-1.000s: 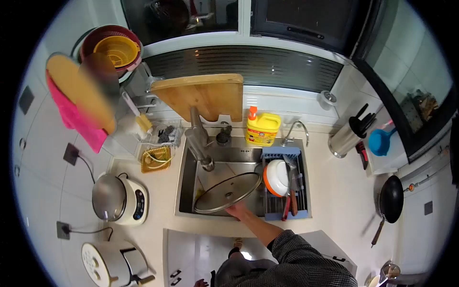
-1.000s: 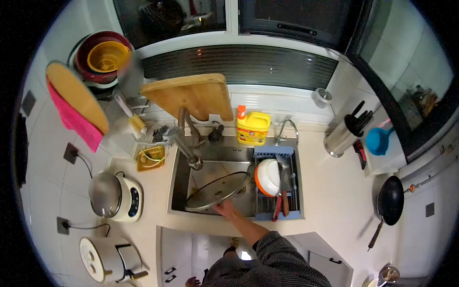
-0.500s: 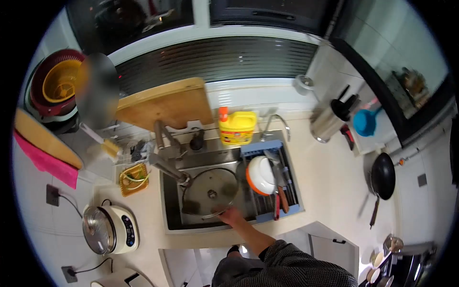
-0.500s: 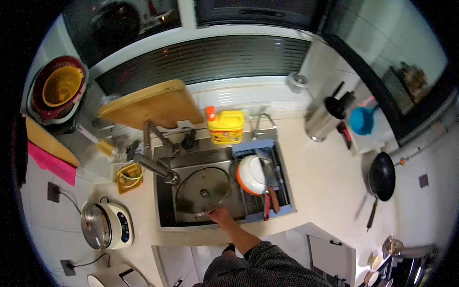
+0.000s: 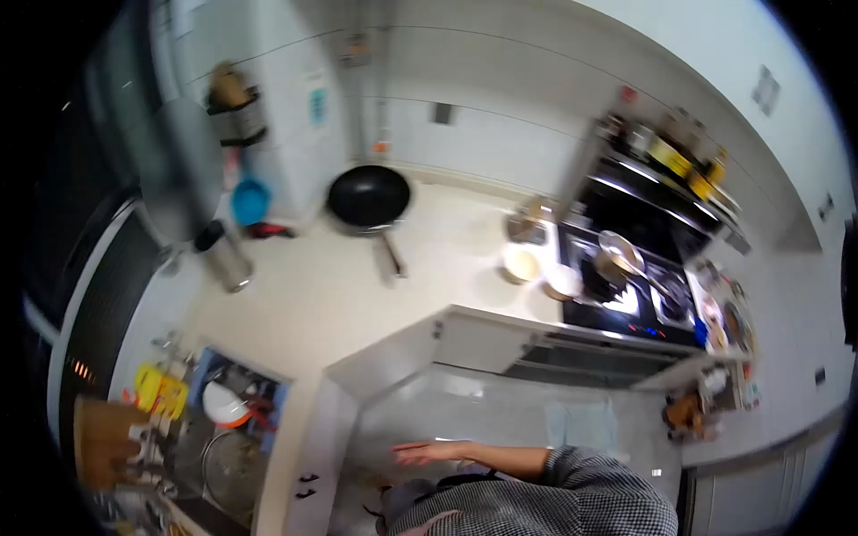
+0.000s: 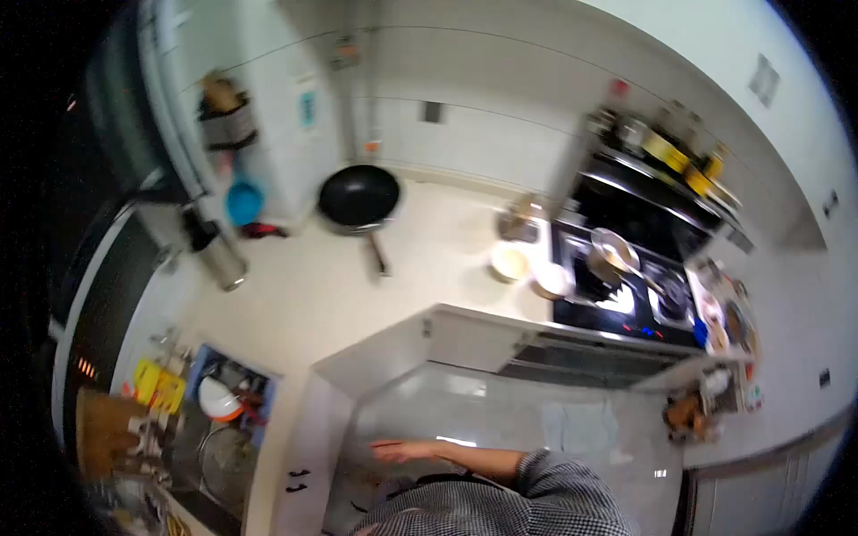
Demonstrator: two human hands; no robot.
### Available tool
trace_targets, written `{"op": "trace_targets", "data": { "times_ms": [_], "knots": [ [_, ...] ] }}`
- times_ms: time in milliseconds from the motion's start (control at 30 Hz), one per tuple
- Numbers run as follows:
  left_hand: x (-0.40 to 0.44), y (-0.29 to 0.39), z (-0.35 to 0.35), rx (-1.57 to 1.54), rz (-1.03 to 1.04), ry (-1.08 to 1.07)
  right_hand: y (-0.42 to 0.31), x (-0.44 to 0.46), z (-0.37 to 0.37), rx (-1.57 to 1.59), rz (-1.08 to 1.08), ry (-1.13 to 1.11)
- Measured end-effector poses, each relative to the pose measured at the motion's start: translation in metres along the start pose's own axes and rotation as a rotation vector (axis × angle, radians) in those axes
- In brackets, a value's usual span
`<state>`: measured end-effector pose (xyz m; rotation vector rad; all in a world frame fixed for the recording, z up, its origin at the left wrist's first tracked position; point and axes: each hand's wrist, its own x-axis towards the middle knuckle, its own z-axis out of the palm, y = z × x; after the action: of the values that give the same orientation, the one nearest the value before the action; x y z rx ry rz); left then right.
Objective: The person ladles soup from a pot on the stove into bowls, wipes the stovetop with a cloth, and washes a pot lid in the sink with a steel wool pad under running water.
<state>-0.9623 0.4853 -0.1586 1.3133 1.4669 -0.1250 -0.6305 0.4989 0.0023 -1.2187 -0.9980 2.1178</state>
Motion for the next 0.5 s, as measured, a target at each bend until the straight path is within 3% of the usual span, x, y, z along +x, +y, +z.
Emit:
{"op": "trace_targets", "data": {
  "times_ms": [100, 133, 200, 233, 400, 467, 500],
  "knots": [
    [0.0, 0.028, 0.044, 0.213, 0.042, -0.114, 0.132, -0.158, -0.025, 0.129, 0.045, 0.495],
    [0.002, 0.036, 0.052, 0.289, 0.057, -0.143, 0.188, -0.189, -0.017, 0.231, 0.045, 0.656],
    [0.008, 0.057, 0.065, 0.469, 0.074, -0.179, 0.288, -0.239, 0.011, 0.415, -0.091, 0.772],
    [0.017, 0.067, 0.068, 0.58, 0.08, -0.192, 0.299, -0.258, 0.043, 0.383, -0.093, 0.932],
    [0.044, 0.186, 0.119, 1.019, 0.211, -0.177, 0.405, -0.297, 0.111, 0.25, 0.292, 1.276],
    [0.097, 0.22, 0.175, 0.92, 0.377, -0.198, 0.441, -0.306, 0.117, 0.193, 0.49, 1.365],
    [0.075, 0.271, 0.208, 0.594, 0.476, -0.235, 0.456, -0.314, 0.108, 0.148, 0.573, 1.404]
  ]
}}
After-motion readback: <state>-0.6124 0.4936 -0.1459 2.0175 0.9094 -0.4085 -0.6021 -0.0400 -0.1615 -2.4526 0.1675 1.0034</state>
